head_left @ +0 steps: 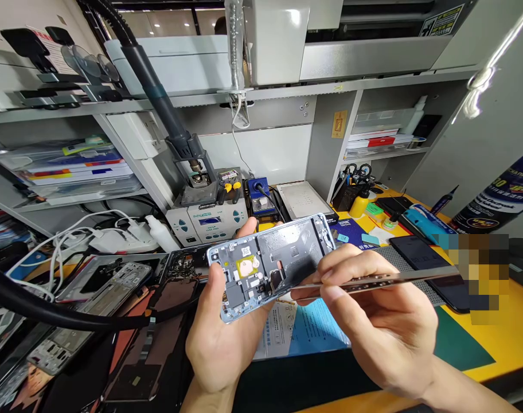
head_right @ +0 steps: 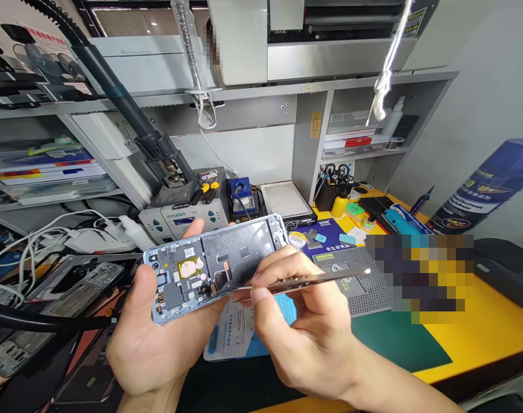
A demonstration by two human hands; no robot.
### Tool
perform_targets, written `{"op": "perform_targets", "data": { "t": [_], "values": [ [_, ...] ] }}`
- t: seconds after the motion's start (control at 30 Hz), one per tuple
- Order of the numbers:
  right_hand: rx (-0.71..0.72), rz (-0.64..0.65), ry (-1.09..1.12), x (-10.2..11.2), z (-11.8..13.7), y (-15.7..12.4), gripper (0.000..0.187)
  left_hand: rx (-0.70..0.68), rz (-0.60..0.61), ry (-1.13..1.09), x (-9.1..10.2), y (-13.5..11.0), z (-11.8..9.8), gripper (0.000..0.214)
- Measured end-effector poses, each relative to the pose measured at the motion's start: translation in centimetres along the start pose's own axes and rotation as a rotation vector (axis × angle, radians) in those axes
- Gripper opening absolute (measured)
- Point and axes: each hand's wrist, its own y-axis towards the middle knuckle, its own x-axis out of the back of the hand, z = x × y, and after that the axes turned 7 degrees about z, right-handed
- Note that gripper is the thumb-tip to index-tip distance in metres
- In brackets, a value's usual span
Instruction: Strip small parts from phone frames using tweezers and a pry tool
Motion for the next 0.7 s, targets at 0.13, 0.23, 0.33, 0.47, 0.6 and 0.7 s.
{"op": "perform_targets", "data": {
  "t": [0.13, 0.23, 0.33, 0.47, 0.6, 0.7],
  "values": [
    [-0.008, 0.012, 0.001, -0.04, 0.09, -0.14, 0.021, 0.001, -0.01, -0.014, -0.23, 0.01, 0.02, 0.054],
    [-0.019, 0.015, 0.009, 0.06, 0.0, -0.2, 0.021, 0.001, -0.015, -0.008, -0.23, -0.03, 0.04, 0.054],
    [-0.014, 0.009, 0.015, 0.09, -0.13, -0.17, 0.021, 0.007, -0.003, -0.002, -0.05, -0.04, 0.02, 0.054],
    [-0.015, 0.011, 0.008, 0.02, -0.16, -0.12, 0.022, 0.01, -0.004, 0.012, 0.11, -0.04, -0.06, 0.054],
    [-0.006, 0.028, -0.008, 0.08, -0.1, -0.09, 0.022, 0.014, -0.006, 0.03, 0.01, -0.03, -0.04, 0.054],
    [0.004, 0.036, -0.02, 0.2, -0.09, -0.03, 0.023, 0.012, -0.029, 0.04, -0.11, 0.01, 0.04, 0.053]
  ]
}}
